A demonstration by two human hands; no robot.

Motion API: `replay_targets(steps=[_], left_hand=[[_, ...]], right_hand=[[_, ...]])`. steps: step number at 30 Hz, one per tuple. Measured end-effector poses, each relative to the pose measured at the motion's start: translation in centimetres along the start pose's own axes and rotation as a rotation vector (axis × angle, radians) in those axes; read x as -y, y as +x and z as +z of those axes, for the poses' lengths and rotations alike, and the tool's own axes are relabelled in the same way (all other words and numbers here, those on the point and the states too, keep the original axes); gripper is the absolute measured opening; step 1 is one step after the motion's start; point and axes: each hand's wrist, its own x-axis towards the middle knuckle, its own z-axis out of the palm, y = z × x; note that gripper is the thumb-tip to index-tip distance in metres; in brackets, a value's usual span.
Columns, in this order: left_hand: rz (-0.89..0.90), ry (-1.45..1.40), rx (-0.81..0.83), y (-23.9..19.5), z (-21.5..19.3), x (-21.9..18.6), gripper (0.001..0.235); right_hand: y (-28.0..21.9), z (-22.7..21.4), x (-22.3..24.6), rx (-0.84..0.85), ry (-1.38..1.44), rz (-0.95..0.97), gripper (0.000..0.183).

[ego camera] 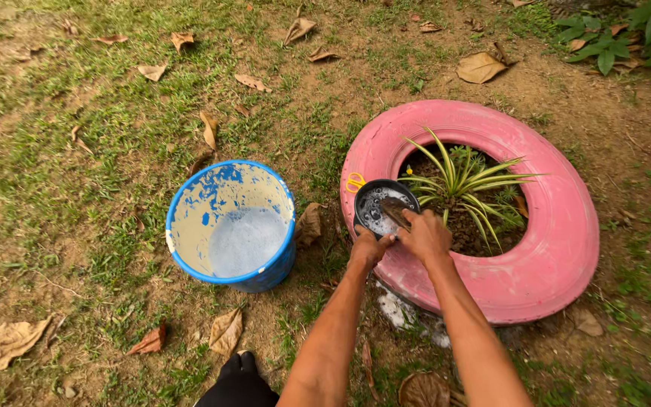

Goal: The person scrubs the outer edge of a pink-painted tire planter using a brush and soapy water from a blue bucket and a small black container.

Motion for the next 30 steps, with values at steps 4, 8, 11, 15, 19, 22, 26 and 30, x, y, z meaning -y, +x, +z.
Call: replay_targets(steps=[4, 8, 11, 15, 19, 22, 26, 30], left_hand=[[-0.050, 0.006, 0.049, -0.5, -0.8, -0.1, 0.125], [0.052, -0.094, -0.002, 1.1, -1.1, 1.2, 0.102], [0.162, -0.214, 0.018, 3.3, -0.6, 3.6, 0.080], [0.217, -0.305, 0.069, 5.4, -2.3, 3.0, 0.056], [0.088, -0.155, 0.104, 4.9, -4.6, 1.4, 0.055], [0.090, -0.095, 0.144, 5.8, -5.5, 1.8, 0.057], [0.049, -0.038, 0.284, 8.2, -6.3, 1.9, 0.056], [0.060, 0.008, 0.326, 8.9, -7.1, 2.2, 0.057]], right_hand=[[2.7, 3.3, 1.7, 0.031, -0.091, -0.080, 0.049], [4.3, 4.6, -0.6, 0.132, 0.350, -0.017, 0.053], [3.4, 4.6, -4.0, 0.130, 0.773, 0.083, 0.055], [0.0, 3.4, -8.8, 0.033, 0.990, 0.245, 0.058], [-3.3, 5.2, -11.0, -0.141, 0.791, 0.422, 0.053], [-4.5, 8.4, -10.7, -0.086, 0.721, 0.633, 0.052], [-7.4, 13.3, -7.7, -0.040, 0.546, 0.438, 0.057], [-8.5, 16.4, -5.5, -0.170, 0.162, 0.084, 0.066]])
